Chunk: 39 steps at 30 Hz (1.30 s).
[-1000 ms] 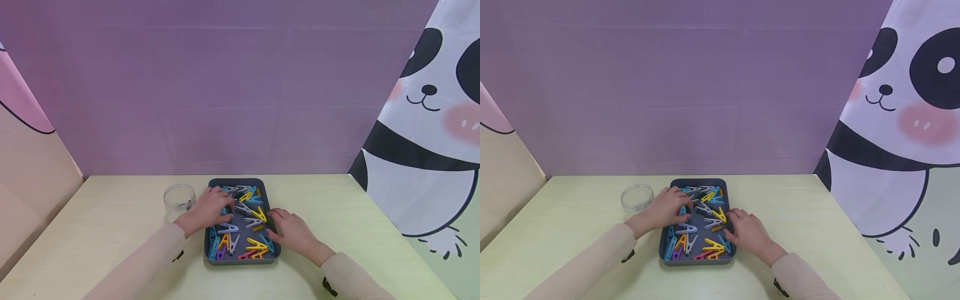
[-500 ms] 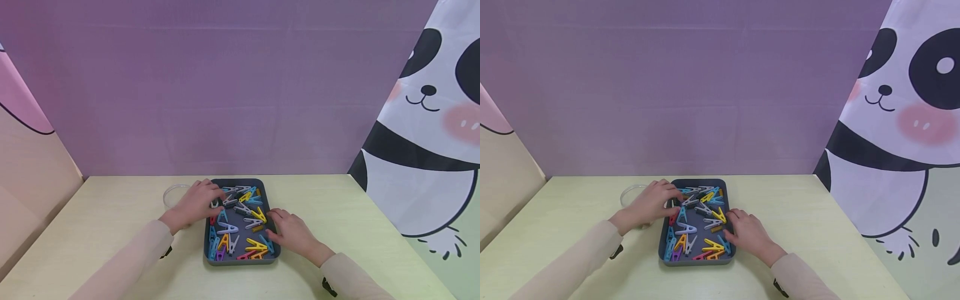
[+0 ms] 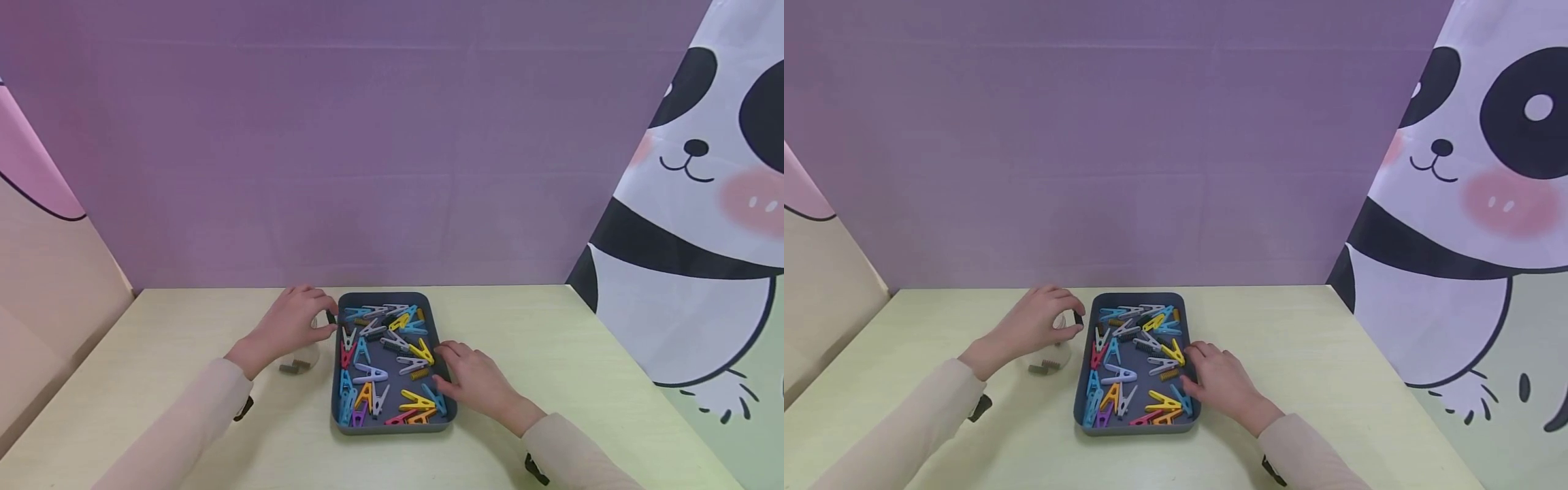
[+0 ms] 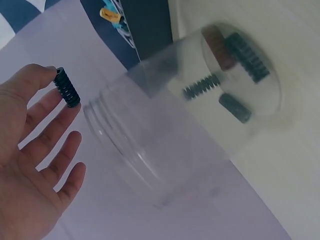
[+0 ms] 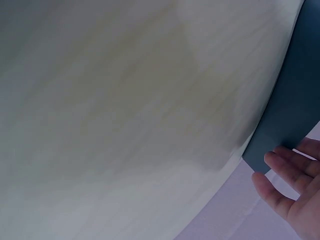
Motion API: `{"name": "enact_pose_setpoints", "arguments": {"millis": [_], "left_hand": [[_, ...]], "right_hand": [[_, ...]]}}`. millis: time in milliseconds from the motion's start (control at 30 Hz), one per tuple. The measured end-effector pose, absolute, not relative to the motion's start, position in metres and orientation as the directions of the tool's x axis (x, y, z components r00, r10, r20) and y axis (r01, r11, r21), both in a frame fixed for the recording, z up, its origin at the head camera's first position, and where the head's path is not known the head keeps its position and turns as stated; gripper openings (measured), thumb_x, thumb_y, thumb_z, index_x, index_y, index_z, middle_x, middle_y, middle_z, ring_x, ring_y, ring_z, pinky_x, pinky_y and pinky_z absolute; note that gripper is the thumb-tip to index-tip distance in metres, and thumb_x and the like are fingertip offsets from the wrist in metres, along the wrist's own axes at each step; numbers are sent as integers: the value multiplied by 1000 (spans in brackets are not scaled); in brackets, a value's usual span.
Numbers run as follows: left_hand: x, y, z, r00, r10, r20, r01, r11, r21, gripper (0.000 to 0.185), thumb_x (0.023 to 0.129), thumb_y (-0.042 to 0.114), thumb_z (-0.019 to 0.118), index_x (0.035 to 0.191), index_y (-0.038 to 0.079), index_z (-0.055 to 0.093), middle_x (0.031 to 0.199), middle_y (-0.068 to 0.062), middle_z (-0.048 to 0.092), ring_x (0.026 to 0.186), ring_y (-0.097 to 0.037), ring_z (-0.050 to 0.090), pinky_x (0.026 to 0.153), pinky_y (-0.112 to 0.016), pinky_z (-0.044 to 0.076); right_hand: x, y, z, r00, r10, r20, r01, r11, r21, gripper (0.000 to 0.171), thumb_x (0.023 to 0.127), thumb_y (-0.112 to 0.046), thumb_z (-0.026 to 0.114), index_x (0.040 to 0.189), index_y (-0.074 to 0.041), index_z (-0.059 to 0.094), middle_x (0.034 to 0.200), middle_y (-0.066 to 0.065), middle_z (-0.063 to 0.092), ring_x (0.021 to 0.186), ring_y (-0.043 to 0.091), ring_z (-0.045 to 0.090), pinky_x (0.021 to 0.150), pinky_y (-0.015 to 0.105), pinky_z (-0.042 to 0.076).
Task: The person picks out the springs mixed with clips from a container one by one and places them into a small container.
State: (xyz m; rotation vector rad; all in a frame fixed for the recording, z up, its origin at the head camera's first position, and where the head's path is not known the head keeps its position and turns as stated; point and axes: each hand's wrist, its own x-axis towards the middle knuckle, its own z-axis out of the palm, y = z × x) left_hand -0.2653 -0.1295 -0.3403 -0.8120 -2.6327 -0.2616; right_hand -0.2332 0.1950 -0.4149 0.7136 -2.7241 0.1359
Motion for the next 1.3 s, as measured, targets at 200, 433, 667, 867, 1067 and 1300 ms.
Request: {"name": "enact_pose_setpoints", "arguments": {"millis": [200, 433, 667, 867, 1067, 1300], "left_hand": [[-268, -145, -343, -788, 457, 413, 538, 837, 98, 21, 78, 33, 70, 93, 20, 67, 96, 4, 66, 102, -22, 50, 88, -44, 39], [-272, -161, -346, -809, 393, 438, 487, 865, 124, 22, 77, 28, 71, 93, 14, 68, 95, -1, 66, 100, -26, 52, 86, -47, 39], [-275, -172, -353, -829, 375, 416, 463, 876, 134, 21, 76, 26, 72, 93, 13, 68, 93, -1, 66, 98, -27, 52, 83, -47, 38], [-279, -175, -356, -844, 378, 381, 457, 879, 139, 23, 75, 26, 73, 95, 15, 68, 93, 1, 67, 98, -28, 51, 84, -47, 36], [-280, -174, -357, -847, 382, 370, 455, 880, 135, 25, 73, 25, 74, 96, 15, 67, 94, 2, 67, 97, -26, 49, 84, -46, 35], [-279, -173, -357, -852, 373, 369, 448, 882, 144, 28, 72, 26, 76, 97, 15, 67, 94, 1, 68, 96, -26, 49, 85, -47, 34]], "right_hand": [[-233, 195, -416, -821, -462, 335, -493, 870, -7, 48, 78, -38, 67, 113, -6, 59, 115, 7, 60, 102, 21, 59, 79, 38, 51], [-233, 196, -416, -823, -460, 333, -490, 872, -8, 48, 78, -38, 67, 113, -6, 59, 114, 7, 60, 101, 21, 59, 78, 39, 51], [-234, 196, -416, -822, -464, 329, -492, 870, -3, 48, 78, -38, 66, 113, -6, 59, 115, 7, 60, 102, 21, 58, 79, 38, 51], [-234, 196, -416, -823, -463, 330, -491, 871, -2, 48, 78, -38, 67, 113, -6, 59, 115, 7, 59, 100, 21, 59, 78, 38, 51], [-234, 196, -415, -822, -464, 329, -492, 870, -4, 48, 78, -38, 67, 113, -6, 59, 115, 8, 60, 100, 22, 59, 78, 38, 51], [-234, 196, -416, -824, -463, 327, -492, 870, -8, 49, 78, -39, 66, 113, -6, 58, 115, 8, 59, 101, 21, 59, 79, 38, 51]]}}
